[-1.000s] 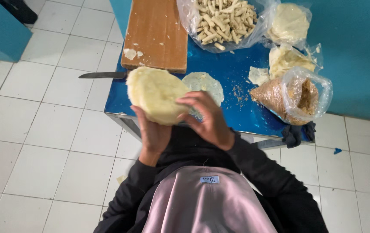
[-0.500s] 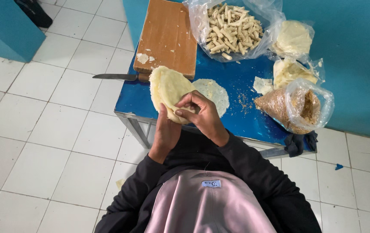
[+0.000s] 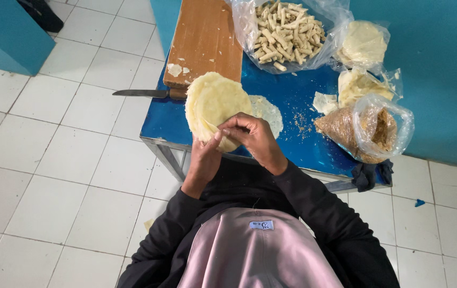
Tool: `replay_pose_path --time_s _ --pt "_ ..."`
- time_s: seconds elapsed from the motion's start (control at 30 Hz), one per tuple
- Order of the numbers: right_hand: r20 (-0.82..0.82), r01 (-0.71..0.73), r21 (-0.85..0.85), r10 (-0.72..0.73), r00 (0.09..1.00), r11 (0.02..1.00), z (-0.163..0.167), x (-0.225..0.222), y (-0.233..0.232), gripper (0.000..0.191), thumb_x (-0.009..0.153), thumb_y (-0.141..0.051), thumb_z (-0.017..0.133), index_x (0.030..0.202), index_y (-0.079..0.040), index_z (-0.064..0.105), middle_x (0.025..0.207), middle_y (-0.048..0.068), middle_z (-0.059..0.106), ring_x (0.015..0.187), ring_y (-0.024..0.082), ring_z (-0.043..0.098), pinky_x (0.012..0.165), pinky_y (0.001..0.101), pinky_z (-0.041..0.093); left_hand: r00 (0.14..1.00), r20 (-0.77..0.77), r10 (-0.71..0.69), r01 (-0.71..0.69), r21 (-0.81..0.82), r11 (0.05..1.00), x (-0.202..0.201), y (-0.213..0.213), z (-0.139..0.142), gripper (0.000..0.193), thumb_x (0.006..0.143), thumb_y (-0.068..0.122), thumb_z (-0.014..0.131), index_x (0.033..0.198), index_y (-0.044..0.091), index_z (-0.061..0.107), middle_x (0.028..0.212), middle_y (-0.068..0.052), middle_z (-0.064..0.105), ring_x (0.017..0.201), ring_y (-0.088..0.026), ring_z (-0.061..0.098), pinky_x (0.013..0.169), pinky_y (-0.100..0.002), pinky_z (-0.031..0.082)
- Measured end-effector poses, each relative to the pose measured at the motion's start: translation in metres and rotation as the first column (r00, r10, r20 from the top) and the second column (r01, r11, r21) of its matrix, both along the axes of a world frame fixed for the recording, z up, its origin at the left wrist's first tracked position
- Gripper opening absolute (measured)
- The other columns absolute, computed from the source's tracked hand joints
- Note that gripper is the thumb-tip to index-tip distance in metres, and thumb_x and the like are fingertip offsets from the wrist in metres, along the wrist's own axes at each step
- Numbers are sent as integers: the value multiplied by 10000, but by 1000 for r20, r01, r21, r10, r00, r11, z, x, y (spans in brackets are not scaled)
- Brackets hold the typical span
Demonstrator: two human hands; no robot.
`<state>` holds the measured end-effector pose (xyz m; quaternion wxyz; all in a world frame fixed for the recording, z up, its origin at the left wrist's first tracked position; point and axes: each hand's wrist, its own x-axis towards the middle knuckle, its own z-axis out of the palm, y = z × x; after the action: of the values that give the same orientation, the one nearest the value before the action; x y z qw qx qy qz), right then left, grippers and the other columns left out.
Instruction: The person sits at a small blue table and peels thin translucent skins off round pale dough discs by hand, one disc at a time, setting peeled discs and discarded skin pieces on the table. They occasionally reach into a plastic bag of brown filling and handle dough pieces from bags on the table.
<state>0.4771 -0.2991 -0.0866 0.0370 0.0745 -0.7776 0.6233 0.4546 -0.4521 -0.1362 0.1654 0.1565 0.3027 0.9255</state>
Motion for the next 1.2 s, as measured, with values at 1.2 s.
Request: replay_pose_path --time_s 1.2 --pt "96 21 -124 -9 995 992 -8 -21 12 176 1016 -155 670 1006 10 731 837 -14 688 773 34 613 705 209 511 996 38 -81 83 -65 994 -17 -2 9 377 1076 158 580 1401 -17 504 1246 -108 646 1107 -179 654 930 -345 541"
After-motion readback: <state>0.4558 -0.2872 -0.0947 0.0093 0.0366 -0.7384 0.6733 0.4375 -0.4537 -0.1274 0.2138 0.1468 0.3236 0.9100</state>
